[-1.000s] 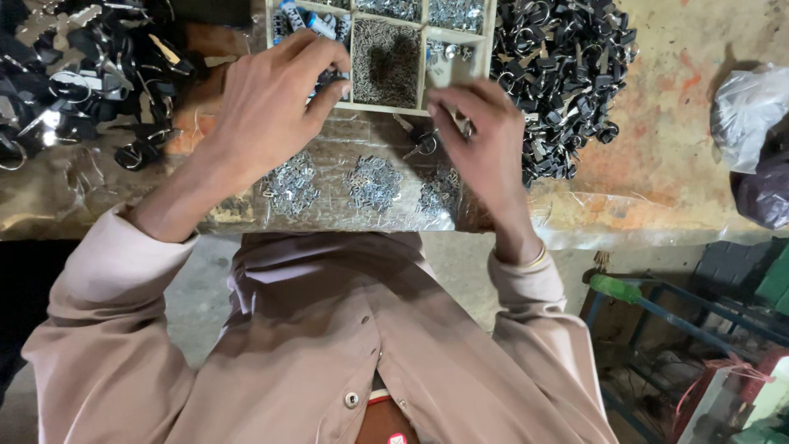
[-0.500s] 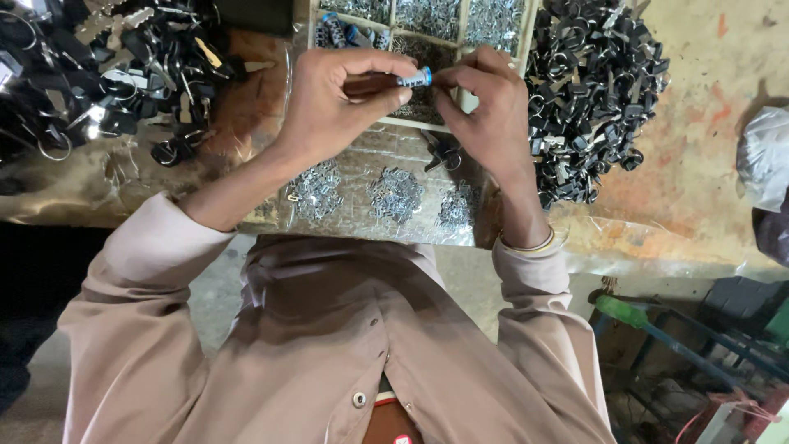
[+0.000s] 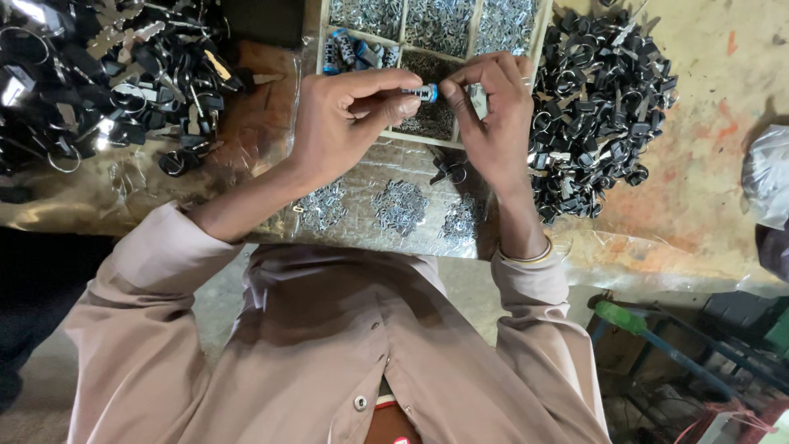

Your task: The person sits at a workbench assembling small lock components. They hold a cylindrical lock body in one hand and repeatedly pick small metal pins and springs from a compartment tray and piles on the table, inserting them one at a time into the lock body by hand.

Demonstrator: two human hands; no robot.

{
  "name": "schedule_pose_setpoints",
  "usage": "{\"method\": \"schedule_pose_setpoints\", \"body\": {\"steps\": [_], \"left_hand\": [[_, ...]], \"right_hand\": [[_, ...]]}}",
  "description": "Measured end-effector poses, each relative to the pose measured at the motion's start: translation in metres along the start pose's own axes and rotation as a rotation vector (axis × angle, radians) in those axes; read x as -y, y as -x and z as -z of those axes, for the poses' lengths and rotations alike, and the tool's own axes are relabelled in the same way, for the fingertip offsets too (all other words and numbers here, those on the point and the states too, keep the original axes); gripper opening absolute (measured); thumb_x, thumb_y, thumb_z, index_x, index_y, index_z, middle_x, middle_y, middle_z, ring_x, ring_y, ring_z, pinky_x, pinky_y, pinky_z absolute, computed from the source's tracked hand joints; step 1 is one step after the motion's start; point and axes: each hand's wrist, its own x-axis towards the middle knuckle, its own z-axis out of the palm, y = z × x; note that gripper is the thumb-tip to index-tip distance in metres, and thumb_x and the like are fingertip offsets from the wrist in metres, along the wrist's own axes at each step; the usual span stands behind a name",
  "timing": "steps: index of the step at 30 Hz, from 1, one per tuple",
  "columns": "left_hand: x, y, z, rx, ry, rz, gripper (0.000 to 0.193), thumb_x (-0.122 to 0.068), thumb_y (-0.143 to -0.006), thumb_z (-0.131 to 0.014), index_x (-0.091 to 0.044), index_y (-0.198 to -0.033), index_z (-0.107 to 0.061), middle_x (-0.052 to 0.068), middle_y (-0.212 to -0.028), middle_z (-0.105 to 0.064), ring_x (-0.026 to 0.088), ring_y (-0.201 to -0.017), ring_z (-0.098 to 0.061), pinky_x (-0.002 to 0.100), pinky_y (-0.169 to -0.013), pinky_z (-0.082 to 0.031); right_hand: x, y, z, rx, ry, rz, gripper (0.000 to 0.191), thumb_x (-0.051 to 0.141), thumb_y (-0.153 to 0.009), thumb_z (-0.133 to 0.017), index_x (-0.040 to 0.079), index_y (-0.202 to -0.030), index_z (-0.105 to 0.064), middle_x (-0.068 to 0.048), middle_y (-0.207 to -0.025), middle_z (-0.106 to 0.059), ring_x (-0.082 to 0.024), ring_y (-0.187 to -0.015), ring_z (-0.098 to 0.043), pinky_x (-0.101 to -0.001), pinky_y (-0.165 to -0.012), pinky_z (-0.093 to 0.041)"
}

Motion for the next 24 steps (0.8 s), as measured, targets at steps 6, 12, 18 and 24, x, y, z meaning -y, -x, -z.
{"method": "schedule_pose_setpoints", "body": {"steps": [6,12,18,24], "left_hand": [[-0.005,-0.002,-0.003,-0.002,-0.114,-0.056,0.019,-0.002,-0.100,-0.078,0.000,-0.119,-0.076,0.012,-0.110,-0.080,0.015,-0.097,-0.079,0.027,-0.084,-0.068],[-0.003,-0.003,-0.005,-0.020,-0.049,-0.023,0.022,-0.002,-0.095,-0.082,0.003,-0.115,-0.074,0.012,-0.108,-0.079,0.014,-0.097,-0.078,0.027,-0.086,-0.066],[0.001,-0.002,-0.004,-0.007,-0.073,-0.029,0.019,-0.002,-0.094,-0.084,0.003,-0.110,-0.075,0.012,-0.103,-0.080,0.013,-0.094,-0.078,0.026,-0.084,-0.067],[0.003,-0.001,-0.001,-0.002,-0.069,-0.023,0.018,-0.001,-0.094,-0.084,0.003,-0.110,-0.075,0.012,-0.103,-0.080,0.015,-0.094,-0.079,0.027,-0.084,-0.067]], "right_hand": [[0.008,0.003,-0.004,0.009,-0.753,-0.257,0.005,0.003,-0.107,-0.068,0.000,-0.109,-0.065,-0.004,-0.117,-0.059,-0.013,-0.106,-0.057,-0.0290,-0.094,-0.049],[0.013,0.005,-0.012,0.045,-0.825,-0.270,0.005,-0.003,-0.107,-0.065,-0.003,-0.112,-0.067,-0.007,-0.116,-0.061,-0.015,-0.112,-0.059,-0.0291,-0.102,-0.048],[0.013,0.007,-0.016,0.023,-0.795,-0.253,0.007,-0.004,-0.106,-0.065,-0.003,-0.113,-0.067,-0.008,-0.117,-0.063,-0.016,-0.113,-0.060,-0.0296,-0.103,-0.048],[0.013,0.007,-0.019,0.008,-0.700,-0.179,0.006,-0.005,-0.107,-0.065,-0.003,-0.113,-0.067,-0.009,-0.117,-0.064,-0.017,-0.113,-0.061,-0.0280,-0.099,-0.049]]}}
